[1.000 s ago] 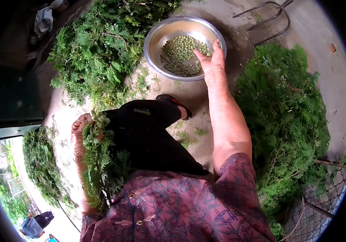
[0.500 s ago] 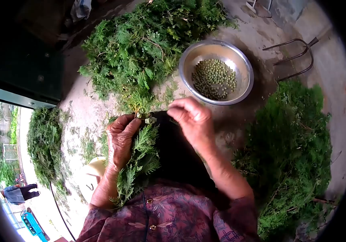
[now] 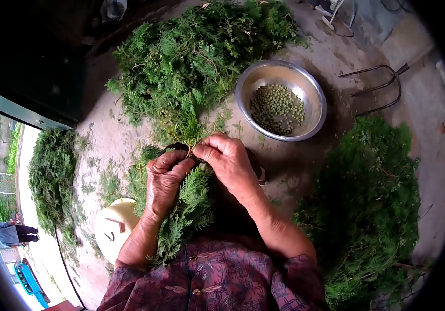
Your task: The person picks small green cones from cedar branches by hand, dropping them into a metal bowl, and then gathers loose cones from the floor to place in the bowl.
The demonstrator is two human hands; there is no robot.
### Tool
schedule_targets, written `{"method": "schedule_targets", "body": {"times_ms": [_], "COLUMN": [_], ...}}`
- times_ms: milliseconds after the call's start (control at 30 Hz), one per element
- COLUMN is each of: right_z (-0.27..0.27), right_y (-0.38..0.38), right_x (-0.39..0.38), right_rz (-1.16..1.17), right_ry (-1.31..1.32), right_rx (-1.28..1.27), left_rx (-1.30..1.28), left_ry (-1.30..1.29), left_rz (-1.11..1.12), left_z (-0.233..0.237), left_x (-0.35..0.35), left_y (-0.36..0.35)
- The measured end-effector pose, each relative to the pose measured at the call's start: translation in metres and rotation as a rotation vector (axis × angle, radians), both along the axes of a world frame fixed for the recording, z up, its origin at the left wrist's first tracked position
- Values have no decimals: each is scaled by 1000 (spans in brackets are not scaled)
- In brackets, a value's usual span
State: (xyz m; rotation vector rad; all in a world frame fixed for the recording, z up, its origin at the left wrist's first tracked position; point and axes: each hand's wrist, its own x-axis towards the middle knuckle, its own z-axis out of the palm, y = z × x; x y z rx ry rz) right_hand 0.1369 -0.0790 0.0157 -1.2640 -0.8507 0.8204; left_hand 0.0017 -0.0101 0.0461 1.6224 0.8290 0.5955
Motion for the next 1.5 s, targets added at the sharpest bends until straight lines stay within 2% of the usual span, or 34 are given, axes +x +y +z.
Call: {"method": "schedule_targets", "body": {"times_ms": [33, 100, 133, 233, 333, 500, 567, 667, 767, 800, 900, 967, 1033, 1133, 1267, 1367, 1500], "right_z": [1, 2, 4, 8, 5, 3, 4, 9, 2, 0, -7, 1, 1, 2, 0, -2, 5], "right_y": [-2, -3, -6, -15, -25, -17, -16, -18, -17, -17, -25, -24, -22, -21, -15, -13, -12], "right_x": [5, 5, 6, 11, 6, -3, -3, -4, -3, -5, 10, 17, 14, 4, -10, -13, -16], "right_rz": [60, 20, 14, 22, -6, -78, -96, -62, -66, -76, 70, -103, -54, 81, 74, 143, 70], "right_ry": [215, 353, 548, 723, 525, -237, -468, -350, -222, -65, 852, 846, 912, 991, 910, 942, 911], "right_rx": [-16, 29, 38, 97, 95, 217, 234, 193, 203, 173, 213, 241, 259, 220, 77, 46, -10], "left_rx": [-44, -129, -207, -342, -391, -414, -358, -309, -233, -176, -174, -267, -356, -355, -403, -451, -386], "left_ry": [-17, -51, -95, -240, -270, -277, -233, -225, -78, -38, -110, -203, -281, -371, -376, -384, -322], "left_rz": [2, 7, 21, 99, 131, 95, 73, 45, -7, -7, 97, 115, 142, 119, 141, 134, 115], "left_z": [2, 6, 3, -7, -9, -6, -4, -4, 6, 8, 10, 3, 7, -3, 2, -3, 4], "left_x": [-1, -2, -2, -1, 0, 3, 3, 1, 0, -1, 1, -4, -1, -2, 0, -2, -2], "left_y": [-1, -1, -2, -2, 1, -3, -4, -3, -2, -3, -8, 0, 0, 3, 2, 2, -1]}}
